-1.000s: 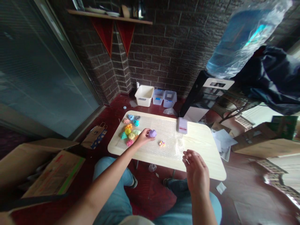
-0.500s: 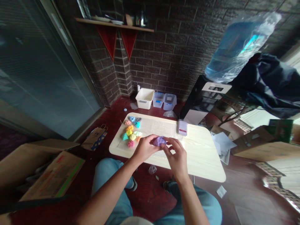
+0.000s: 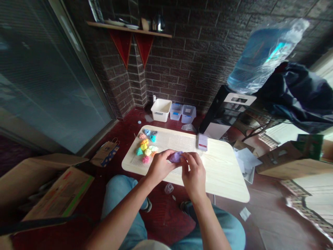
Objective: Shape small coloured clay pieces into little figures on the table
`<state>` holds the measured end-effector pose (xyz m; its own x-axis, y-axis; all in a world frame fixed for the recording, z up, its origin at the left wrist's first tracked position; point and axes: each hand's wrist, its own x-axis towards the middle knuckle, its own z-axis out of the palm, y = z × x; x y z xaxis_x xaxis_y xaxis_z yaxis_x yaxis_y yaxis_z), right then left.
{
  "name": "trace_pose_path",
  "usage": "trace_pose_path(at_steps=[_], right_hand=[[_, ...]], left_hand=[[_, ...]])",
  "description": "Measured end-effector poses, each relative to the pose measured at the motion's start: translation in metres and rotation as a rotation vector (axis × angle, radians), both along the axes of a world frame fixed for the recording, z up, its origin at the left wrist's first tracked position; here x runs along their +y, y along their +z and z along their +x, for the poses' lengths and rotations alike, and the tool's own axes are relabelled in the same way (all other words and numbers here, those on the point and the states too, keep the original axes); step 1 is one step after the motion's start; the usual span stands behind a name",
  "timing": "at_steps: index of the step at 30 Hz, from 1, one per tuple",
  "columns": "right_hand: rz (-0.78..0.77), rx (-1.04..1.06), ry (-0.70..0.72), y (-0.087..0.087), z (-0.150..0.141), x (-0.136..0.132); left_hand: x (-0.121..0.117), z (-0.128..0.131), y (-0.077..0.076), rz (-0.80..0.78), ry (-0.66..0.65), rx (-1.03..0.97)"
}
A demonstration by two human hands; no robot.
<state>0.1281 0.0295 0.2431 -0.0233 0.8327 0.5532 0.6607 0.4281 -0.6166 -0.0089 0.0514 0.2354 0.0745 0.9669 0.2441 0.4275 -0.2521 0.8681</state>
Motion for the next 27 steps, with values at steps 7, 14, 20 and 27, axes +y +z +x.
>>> trace_pose_path(at_steps=[7, 14, 20, 27], right_hand=[[-0.056, 0.112, 0.029, 0.002, -0.001, 0.0], [-0.315, 0.665, 0.086, 0.001, -0.001, -0.001], [-0.284, 0.582, 0.154, 0.015, 0.005, -0.005], [-0.176, 0.314, 0.089, 0.029, 0.007, -0.009]], left_hand=[[-0.002, 0.0, 0.0, 0.014, 0.018, -0.025], [-0.01, -0.004, 0.007, -0.11, -0.128, -0.359], [-0.018, -0.008, 0.013, 0.049, -0.047, -0.232], [-0.02, -0.006, 0.015, 0.28, 0.049, 0.002]])
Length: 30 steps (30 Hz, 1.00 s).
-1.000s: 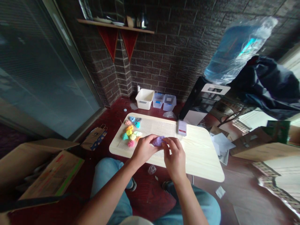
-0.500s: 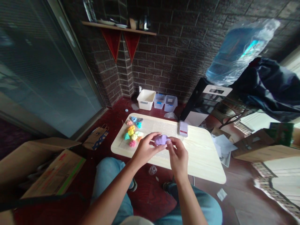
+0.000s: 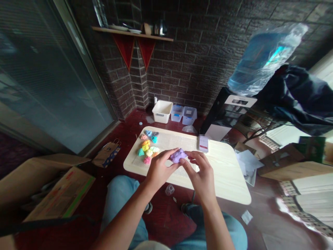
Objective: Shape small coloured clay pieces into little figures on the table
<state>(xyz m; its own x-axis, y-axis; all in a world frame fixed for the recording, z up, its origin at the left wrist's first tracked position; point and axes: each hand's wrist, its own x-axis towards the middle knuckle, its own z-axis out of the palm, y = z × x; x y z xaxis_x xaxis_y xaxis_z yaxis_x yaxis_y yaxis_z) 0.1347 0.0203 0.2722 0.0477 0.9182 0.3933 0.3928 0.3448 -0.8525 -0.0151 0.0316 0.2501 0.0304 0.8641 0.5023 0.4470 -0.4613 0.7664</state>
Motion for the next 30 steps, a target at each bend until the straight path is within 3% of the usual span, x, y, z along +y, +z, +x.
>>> trace_pose_path(at_steps=[8, 22, 30], right_hand=[[0.035, -0.066, -0.003, 0.005, 0.0, -0.002], [0.209, -0.201, -0.042, 0.001, -0.006, 0.005], [0.061, 0.021, 0.047, 0.01, 0.0, 0.006]], left_hand=[[0.005, 0.0, 0.003, 0.162, -0.023, 0.09], [0.009, 0.006, -0.001, 0.17, 0.025, 0.033], [0.011, 0.005, 0.002, 0.14, 0.045, 0.017]])
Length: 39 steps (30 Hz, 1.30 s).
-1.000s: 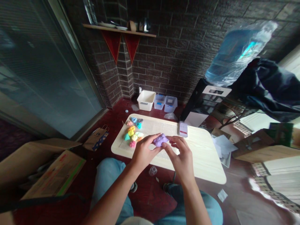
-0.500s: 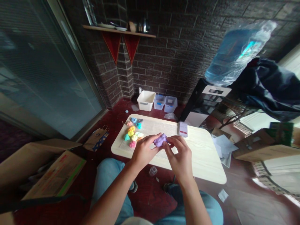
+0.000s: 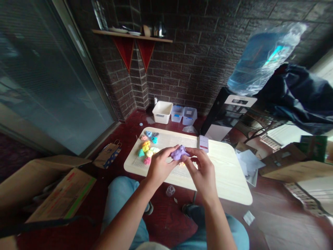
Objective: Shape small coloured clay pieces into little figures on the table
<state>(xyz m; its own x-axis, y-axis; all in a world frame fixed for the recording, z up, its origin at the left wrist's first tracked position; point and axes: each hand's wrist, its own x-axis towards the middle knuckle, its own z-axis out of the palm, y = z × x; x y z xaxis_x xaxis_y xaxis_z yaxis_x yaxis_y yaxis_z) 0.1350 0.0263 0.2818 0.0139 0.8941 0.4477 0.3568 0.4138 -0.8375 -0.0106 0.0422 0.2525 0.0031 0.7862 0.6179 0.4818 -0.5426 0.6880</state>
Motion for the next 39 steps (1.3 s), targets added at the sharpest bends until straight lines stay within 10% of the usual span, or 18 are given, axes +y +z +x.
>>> trace_pose_path(at_steps=[15, 39], right_hand=[[0.115, -0.124, -0.049, 0.009, -0.005, -0.002], [0.133, -0.227, 0.006, -0.003, 0.002, 0.001]], left_hand=[[-0.006, -0.002, 0.005, 0.163, 0.014, 0.133], [-0.007, 0.0, -0.006, -0.167, -0.033, -0.1]])
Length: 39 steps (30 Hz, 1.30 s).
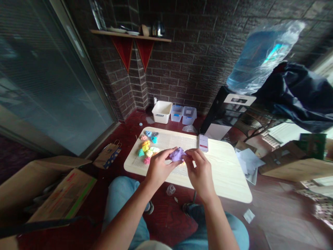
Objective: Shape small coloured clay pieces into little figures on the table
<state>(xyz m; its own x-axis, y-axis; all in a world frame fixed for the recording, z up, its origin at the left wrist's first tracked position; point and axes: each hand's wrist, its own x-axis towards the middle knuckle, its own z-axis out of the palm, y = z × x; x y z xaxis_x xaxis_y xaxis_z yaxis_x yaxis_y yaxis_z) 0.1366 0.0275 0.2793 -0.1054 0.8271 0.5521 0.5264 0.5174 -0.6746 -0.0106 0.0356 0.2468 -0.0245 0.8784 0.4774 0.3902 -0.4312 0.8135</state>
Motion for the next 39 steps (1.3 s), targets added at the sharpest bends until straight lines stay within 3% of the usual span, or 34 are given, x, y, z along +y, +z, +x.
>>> trace_pose_path(at_steps=[5, 8, 15, 24, 28, 34, 39], right_hand=[[-0.099, 0.116, 0.024, -0.002, 0.003, 0.0], [-0.149, 0.141, 0.043, 0.0, 0.006, 0.0], [-0.039, 0.006, 0.051, 0.008, 0.003, -0.002], [0.005, 0.021, 0.023, 0.007, 0.002, -0.002], [-0.102, 0.226, 0.024, 0.001, 0.002, 0.0], [-0.305, 0.642, 0.155, -0.012, 0.006, 0.008], [-0.347, 0.478, 0.182, -0.004, 0.015, 0.009]], left_hand=[[0.001, -0.001, -0.004, -0.068, -0.027, -0.11], [0.0, -0.002, -0.003, -0.048, -0.013, -0.076], [-0.005, -0.002, 0.007, 0.106, 0.025, 0.142], [-0.006, 0.003, 0.012, 0.293, -0.098, 0.264], [-0.007, 0.005, 0.011, 0.192, -0.079, 0.148], [-0.005, 0.008, 0.009, -0.077, -0.136, -0.154], [-0.002, 0.002, 0.01, -0.129, -0.177, -0.175]])
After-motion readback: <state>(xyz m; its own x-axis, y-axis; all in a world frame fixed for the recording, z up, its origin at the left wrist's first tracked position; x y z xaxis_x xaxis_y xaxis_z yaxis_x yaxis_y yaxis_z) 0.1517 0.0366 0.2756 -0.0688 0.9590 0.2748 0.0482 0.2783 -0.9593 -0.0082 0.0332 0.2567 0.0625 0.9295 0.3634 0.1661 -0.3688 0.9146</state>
